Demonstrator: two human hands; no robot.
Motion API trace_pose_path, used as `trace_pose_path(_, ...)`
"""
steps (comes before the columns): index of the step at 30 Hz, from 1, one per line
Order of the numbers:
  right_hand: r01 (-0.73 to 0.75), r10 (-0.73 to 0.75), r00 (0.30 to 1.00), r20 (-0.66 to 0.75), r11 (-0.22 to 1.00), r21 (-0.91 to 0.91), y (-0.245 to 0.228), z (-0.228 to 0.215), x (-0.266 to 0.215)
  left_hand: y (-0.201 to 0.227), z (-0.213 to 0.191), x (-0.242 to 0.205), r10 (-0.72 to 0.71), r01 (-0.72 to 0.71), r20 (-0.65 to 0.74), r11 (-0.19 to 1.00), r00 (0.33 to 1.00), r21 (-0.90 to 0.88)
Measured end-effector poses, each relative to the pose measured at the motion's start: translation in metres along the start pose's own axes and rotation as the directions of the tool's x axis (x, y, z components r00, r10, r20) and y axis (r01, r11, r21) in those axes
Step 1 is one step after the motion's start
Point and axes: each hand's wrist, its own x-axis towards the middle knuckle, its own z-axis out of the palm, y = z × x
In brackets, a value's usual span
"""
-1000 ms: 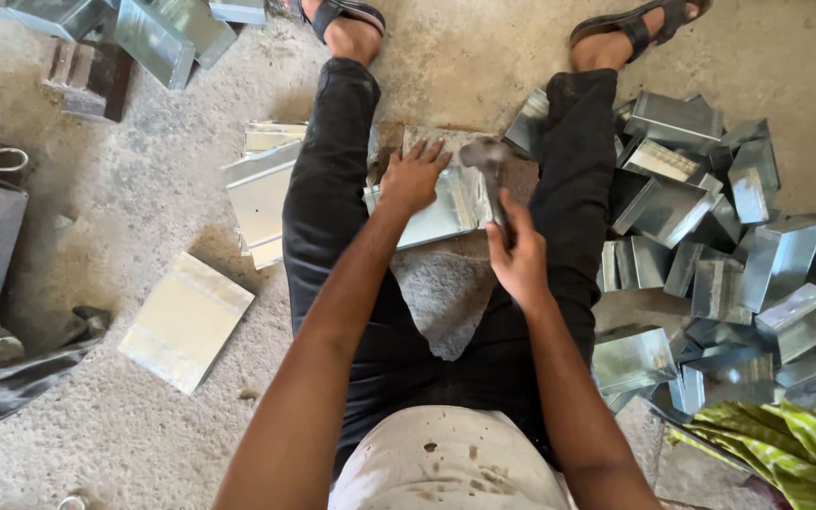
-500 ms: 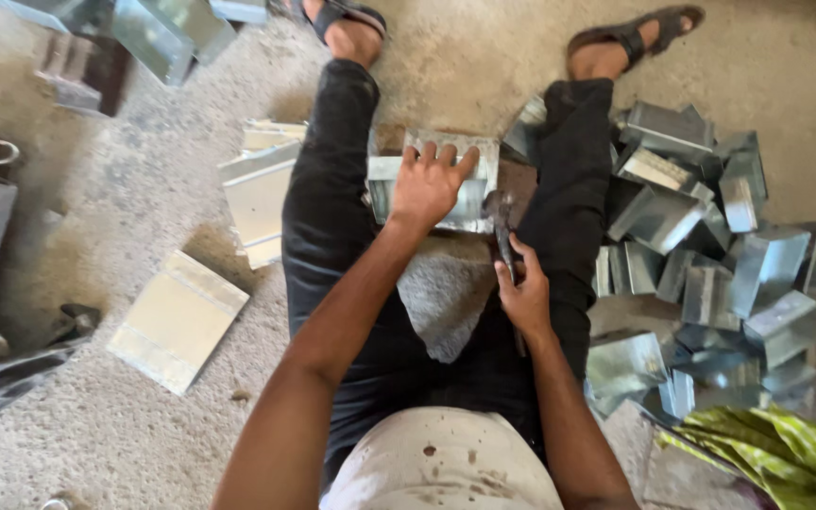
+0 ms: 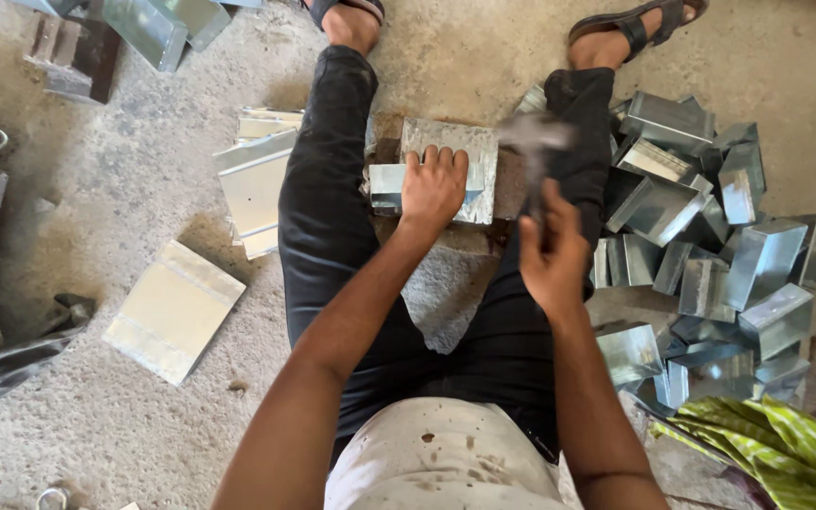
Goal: The person sits on the floor and uses a hammer to strike a small metal piece placed on a stone between their legs. They repeatedly pick up metal pieces, position them on the stone, and hammer them to shape or flatten the edges.
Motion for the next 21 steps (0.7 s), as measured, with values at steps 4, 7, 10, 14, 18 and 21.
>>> trace_pose_path(4, -0.248, 0.273, 0.954, 0.127, 0.952, -0.180, -0.004, -0.005, 0.013, 0.002, -0.002, 0.002, -0.007, 0.006, -0.059, 1.000, 0.998, -0.011)
trace_pose_path(7, -0.478, 0.467, 0.878, 0.108, 0.869, 0.129, -0.025, -0.007, 0.000, 0.006, -0.011, -0.002, -0.088, 0.080, -0.095, 0.993, 0.992, -0.083)
trace_pose_path(10, -0.461, 0.454, 0.887, 0.089, 0.849, 0.258, -0.051, -0.009, -0.021, -0.002, -0.009, 0.000, -0.316, 0.237, -0.140, 0.884, 0.939, -0.403)
trace_pose_path(14, -0.362, 0.359, 0.931, 0.068, 0.883, 0.299, -0.089, -0.012, -0.032, 0.001, 0.033, -0.021, -0.521, 0.211, -0.165, 0.586, 0.837, -0.782)
trace_pose_path(18, 0.089, -0.079, 0.996, -0.044, 0.938, 0.335, -0.121, -0.019, -0.019, 0.007, 0.058, -0.023, -0.542, 0.271, -0.017, 0.447, 0.840, -0.853)
trace_pose_path(21, 0.259, -0.241, 0.965, -0.103, 0.937, 0.234, -0.116, -0.011, -0.002, 0.009, 0.056, -0.020, -0.542, 0.258, -0.056, 0.486, 0.839, -0.835)
